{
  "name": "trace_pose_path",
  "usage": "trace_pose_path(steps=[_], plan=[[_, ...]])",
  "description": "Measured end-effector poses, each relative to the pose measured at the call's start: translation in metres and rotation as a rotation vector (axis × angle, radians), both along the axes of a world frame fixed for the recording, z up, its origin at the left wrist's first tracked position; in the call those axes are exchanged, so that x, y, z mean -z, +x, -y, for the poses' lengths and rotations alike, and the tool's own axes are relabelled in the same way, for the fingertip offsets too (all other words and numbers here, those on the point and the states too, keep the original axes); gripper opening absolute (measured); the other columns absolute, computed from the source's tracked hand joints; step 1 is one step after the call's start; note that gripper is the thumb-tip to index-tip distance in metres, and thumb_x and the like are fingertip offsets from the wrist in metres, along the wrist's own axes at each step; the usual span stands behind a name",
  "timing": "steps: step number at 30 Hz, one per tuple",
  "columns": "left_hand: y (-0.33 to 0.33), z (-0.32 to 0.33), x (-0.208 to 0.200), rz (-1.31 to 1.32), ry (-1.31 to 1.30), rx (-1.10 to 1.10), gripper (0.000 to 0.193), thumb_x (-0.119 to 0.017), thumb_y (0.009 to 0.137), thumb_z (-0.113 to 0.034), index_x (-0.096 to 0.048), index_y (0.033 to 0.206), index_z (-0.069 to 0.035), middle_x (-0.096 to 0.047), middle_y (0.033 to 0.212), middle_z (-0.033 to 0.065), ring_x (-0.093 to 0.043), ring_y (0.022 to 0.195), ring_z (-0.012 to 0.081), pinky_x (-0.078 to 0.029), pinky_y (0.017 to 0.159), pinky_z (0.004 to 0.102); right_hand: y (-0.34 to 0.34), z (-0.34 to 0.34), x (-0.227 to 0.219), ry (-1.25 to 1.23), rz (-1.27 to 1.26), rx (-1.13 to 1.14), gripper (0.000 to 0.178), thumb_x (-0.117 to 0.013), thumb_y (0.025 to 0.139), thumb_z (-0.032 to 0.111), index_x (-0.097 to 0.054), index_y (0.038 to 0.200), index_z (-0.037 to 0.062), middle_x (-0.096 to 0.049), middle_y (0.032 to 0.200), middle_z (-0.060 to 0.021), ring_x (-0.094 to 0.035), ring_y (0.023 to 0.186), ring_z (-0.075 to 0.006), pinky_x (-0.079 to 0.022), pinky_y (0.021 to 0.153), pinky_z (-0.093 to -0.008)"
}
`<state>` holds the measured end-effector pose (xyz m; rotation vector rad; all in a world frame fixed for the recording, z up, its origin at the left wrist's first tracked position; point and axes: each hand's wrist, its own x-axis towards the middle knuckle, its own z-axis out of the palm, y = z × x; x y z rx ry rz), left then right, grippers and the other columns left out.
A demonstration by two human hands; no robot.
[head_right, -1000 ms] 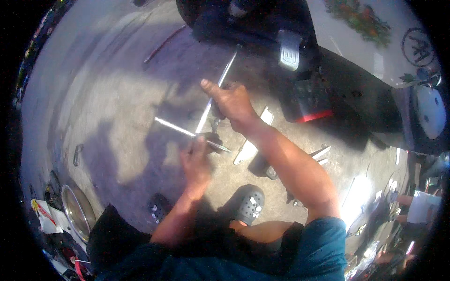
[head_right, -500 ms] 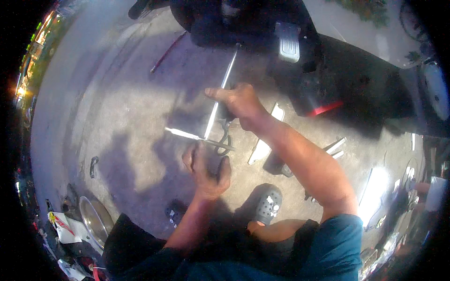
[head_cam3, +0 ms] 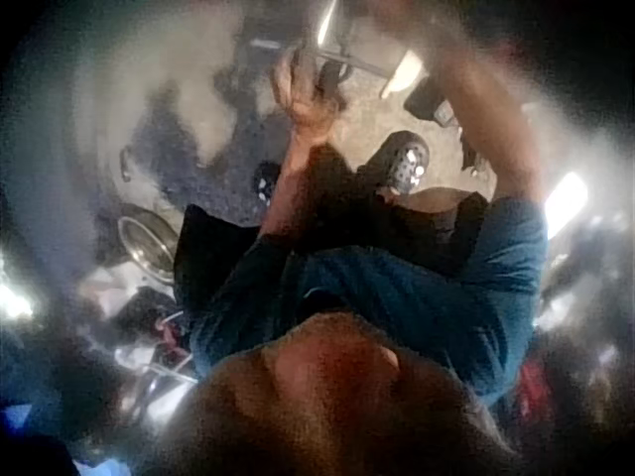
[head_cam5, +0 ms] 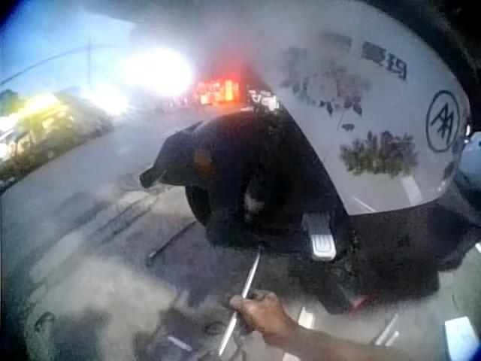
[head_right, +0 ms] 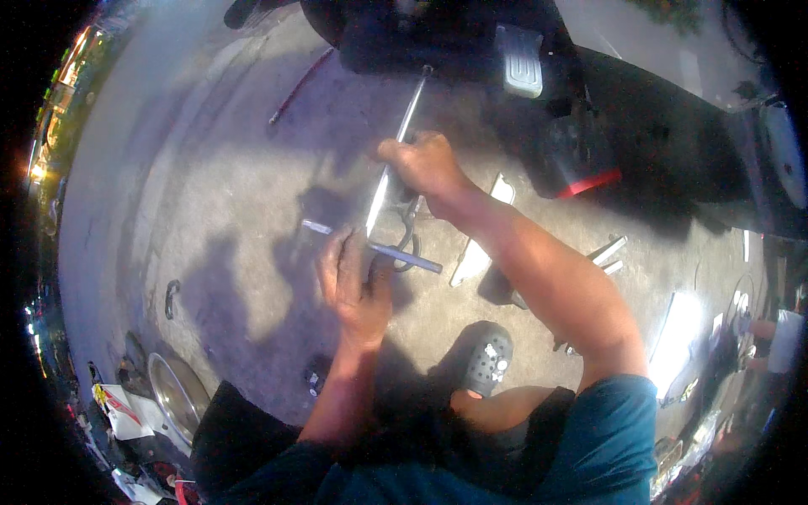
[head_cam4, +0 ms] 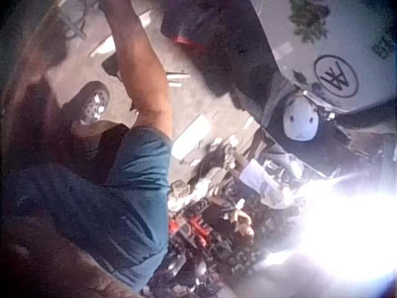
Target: Using tools to remove parts and repair a motorcycle outdoors at night.
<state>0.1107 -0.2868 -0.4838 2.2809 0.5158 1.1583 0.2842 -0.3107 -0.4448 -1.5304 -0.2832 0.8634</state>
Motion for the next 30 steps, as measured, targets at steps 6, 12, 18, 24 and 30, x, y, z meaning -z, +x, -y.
trace_pose_path(steps=[6, 12, 18, 24, 30], plan=[[0.000, -0.003, 0.014, 0.221, -1.694, 0.122, 0.016, -0.053, 0.083, -0.017, -0.057, 0.081, -0.002, -0.057, 0.080, 0.0113, -0.050, 0.063, 0.0195, -0.040, 0.057, 0.0330, 0.001, 0.023, 0.006, 0.283, -0.212, -0.297, 0.028, -0.057, 0.086, 0.022, -0.057, 0.095, -0.0045, -0.061, 0.088, -0.0121, -0.060, 0.075, -0.0200, -0.051, 0.071, -0.0339], [-0.005, 0.040, 0.017, 0.256, -1.227, 0.170, 0.034, -0.050, 0.083, -0.028, -0.054, 0.094, 0.004, -0.057, 0.086, 0.0156, -0.054, 0.069, 0.0238, -0.043, 0.065, 0.0336, -0.011, 0.013, -0.003, 0.145, -0.177, -0.083, 0.025, -0.059, 0.084, 0.020, -0.059, 0.088, -0.0041, -0.059, 0.075, -0.0092, -0.058, 0.066, -0.0168, -0.050, 0.061, -0.0304], [0.002, 0.022, -0.013, 0.279, 0.263, 0.066, 0.036, -0.060, 0.071, 0.000, -0.054, 0.106, -0.003, -0.046, 0.112, 0.0163, -0.046, 0.102, 0.0345, -0.045, 0.080, 0.0404, -0.010, 0.014, -0.007, 0.070, -0.076, -0.028, 0.020, -0.064, 0.078, 0.018, -0.061, 0.077, -0.0021, -0.055, 0.059, -0.0064, -0.051, 0.046, -0.0135, -0.040, 0.042, -0.0267], [0.004, 0.009, -0.001, 0.016, 0.137, -0.009, 0.041, -0.062, 0.072, -0.010, -0.052, 0.111, -0.002, -0.048, 0.112, 0.0160, -0.044, 0.106, 0.0302, -0.041, 0.084, 0.0430, -0.001, 0.009, -0.009, 0.021, -0.124, -0.041, 0.018, -0.063, 0.075, 0.014, -0.061, 0.074, -0.0032, -0.052, 0.053, -0.0056, -0.047, 0.040, -0.0131, -0.035, 0.037, -0.0272], [0.013, 0.004, -0.010, 0.140, -1.004, 0.206, 0.044, -0.060, 0.078, -0.039, -0.057, 0.102, -0.002, -0.056, 0.092, 0.0124, -0.052, 0.089, 0.0247, -0.043, 0.075, 0.0401, -0.002, 0.008, -0.014, 0.208, -0.317, -0.111, 0.024, -0.062, 0.082, 0.020, -0.061, 0.089, -0.0030, -0.060, 0.075, -0.0068, -0.057, 0.064, -0.0153, -0.045, 0.057, -0.0274]])
